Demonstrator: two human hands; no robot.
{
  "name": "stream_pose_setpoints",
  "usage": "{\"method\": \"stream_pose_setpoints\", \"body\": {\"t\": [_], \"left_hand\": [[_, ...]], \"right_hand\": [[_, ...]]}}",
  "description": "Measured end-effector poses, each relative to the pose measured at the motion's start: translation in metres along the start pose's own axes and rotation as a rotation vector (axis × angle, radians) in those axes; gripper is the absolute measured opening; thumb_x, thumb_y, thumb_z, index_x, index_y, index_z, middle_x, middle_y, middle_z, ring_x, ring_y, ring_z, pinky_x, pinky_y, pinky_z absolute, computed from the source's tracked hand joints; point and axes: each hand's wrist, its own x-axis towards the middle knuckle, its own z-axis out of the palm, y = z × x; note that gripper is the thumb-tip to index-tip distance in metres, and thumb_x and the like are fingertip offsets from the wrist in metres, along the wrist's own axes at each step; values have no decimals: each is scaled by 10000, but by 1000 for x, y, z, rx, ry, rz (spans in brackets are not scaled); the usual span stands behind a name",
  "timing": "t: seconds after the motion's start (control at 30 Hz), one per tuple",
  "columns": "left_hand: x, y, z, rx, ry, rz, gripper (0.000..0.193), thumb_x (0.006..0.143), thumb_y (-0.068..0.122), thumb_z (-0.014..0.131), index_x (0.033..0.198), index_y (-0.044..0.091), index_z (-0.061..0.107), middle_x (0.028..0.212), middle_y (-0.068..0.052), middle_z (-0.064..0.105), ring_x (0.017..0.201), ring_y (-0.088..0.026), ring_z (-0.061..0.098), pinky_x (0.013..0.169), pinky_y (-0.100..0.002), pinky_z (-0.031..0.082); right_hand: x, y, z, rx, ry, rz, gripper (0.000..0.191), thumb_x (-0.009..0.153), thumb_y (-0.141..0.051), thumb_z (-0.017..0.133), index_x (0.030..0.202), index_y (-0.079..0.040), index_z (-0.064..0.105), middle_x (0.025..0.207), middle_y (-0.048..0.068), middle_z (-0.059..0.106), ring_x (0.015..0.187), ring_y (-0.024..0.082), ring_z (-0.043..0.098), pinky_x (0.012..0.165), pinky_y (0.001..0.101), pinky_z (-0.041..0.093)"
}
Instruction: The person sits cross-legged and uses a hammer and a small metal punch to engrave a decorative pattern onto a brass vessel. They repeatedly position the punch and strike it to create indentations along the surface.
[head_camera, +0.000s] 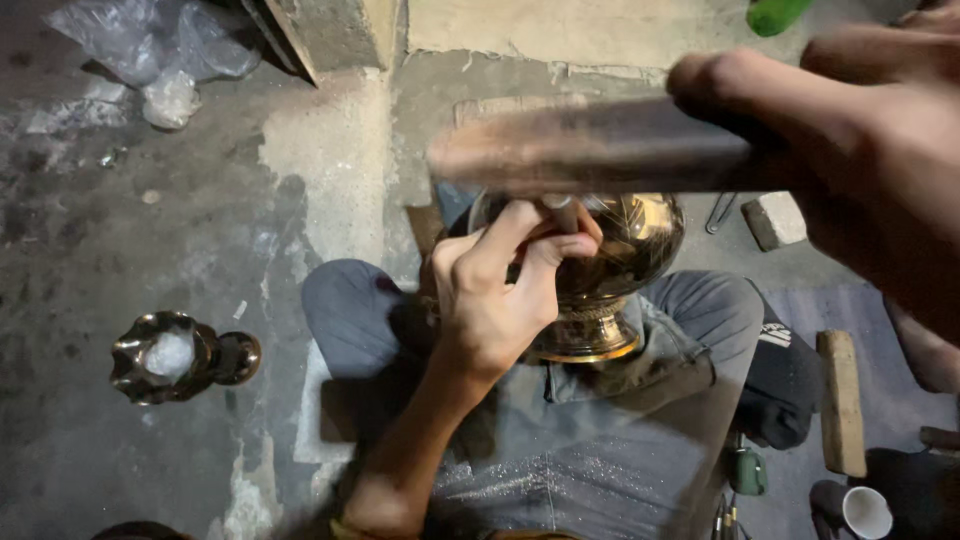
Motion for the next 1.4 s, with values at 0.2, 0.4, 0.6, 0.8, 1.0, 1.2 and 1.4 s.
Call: {"method": "stream_pose_setpoints", "body": {"t": [0.2, 0.4, 0.6, 0.8, 1.0, 1.2, 1.4], "left_hand": [[-10, -1, 11, -79, 120, -24, 132, 995, -125, 676, 1103, -51, 681, 998, -84, 766, 908, -128, 777, 868, -252, 659], [-22, 0, 19, 51, 213, -20, 140, 939, -122, 710, 1030, -24, 669, 984, -74, 792, 868, -118, 791, 840, -226, 623], [-33, -4, 21, 161, 254, -20, 87, 952, -56, 722, 1019, -6, 697, 929, -50, 806, 823, -108, 787, 822, -255, 567], [-44, -20, 33, 50, 392, 30, 67, 959, -7, 761, 1002, -5, 709, 973, -101, 771, 836, -173, 774, 743, -270, 629], [-64, -45, 43, 143, 535, 56, 212, 880, 98, 761, 971, -59, 651, 970, -139, 711, 807, -241, 720, 785, -380, 592], [-98, -79, 53, 100, 494, -151, 261, 891, 178, 835, 911, 22, 626, 839, -27, 732, 655, -152, 714, 713, -309, 584], [-73, -65, 34, -442, 538, -210, 414, 756, 171, 876, 1122, 242, 696, 997, 10, 712, 860, -158, 729, 796, -322, 640]], "right_hand": [[5, -4, -9, -228, -30, -51, 566, 965, -86, 668, 1506, -149, 513, 848, 49, 633, 737, 113, 639, 618, 260, 541], [-3, -13, -4, -539, 25, -197, 633, 908, -127, 682, 1525, -137, 541, 791, 51, 661, 735, 98, 664, 574, 222, 532], [-5, -25, -11, -565, 41, -166, 678, 883, -300, 681, 1514, -426, 467, 894, -58, 711, 760, 62, 688, 658, 259, 557], [13, -29, -28, -660, 371, -346, 535, 955, -497, 422, 1482, -433, 497, 925, -51, 738, 684, 88, 692, 587, 230, 534], [5, -42, -41, -643, 332, -322, 595, 1041, -409, 411, 1633, -434, 369, 868, -67, 663, 658, 92, 645, 574, 212, 503], [-1, -55, -42, -681, 438, -321, 414, 1037, -319, 519, 1450, -303, 538, 1004, -41, 709, 764, 101, 675, 644, 251, 539], [-27, -42, -26, -11, 339, -99, 533, 879, -314, 566, 1405, -226, 565, 1047, 85, 707, 834, 186, 695, 759, 365, 587]]}}
